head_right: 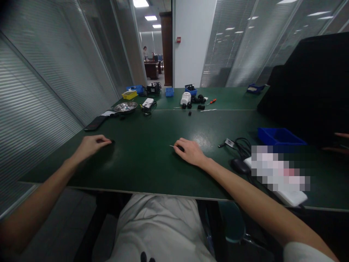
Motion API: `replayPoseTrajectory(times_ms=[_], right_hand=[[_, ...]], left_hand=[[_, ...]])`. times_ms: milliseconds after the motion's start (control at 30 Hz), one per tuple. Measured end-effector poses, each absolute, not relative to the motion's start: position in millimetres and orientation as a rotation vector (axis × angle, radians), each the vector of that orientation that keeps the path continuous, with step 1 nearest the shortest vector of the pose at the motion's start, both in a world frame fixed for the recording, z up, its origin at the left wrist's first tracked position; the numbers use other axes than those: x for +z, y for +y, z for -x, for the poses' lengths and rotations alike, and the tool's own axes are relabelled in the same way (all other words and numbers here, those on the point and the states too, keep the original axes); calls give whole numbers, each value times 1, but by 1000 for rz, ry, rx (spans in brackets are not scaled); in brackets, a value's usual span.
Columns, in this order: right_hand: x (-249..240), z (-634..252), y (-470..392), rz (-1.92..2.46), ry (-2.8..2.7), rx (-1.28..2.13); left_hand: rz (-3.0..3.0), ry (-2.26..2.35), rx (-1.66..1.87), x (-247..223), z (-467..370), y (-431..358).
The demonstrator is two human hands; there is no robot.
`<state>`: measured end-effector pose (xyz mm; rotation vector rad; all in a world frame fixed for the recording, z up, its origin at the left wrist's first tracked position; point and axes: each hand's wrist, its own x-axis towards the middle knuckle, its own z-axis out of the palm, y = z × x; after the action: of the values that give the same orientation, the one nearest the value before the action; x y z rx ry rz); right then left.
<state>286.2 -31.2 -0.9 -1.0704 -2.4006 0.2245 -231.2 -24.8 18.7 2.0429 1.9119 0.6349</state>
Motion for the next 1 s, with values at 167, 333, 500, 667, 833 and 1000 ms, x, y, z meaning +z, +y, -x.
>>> replayPoseTrajectory(times_ms=[167, 333, 500, 667, 833, 1000], right_hand=[[-1, -285, -36, 1043, -2462, 163], [2, -283, -38, 1030, -2474, 208], [5, -284, -37, 1070, -2445, 229], [5, -286, -36, 1038, -2473, 216], [4, -289, -37, 1056, -2494, 190], [3, -290, -37, 1044, -2511, 191]], left_hand=[[-2213, 1191, 655, 7, 87, -8], [-2307, 828, 668, -1, -11, -11], [-2234, 886, 751, -6, -27, -19], [-2260, 855, 775, -4, -21, -23], [-2345, 840, 762, -3, -22, -23], [-2348, 830, 734, -2, -21, -23]])
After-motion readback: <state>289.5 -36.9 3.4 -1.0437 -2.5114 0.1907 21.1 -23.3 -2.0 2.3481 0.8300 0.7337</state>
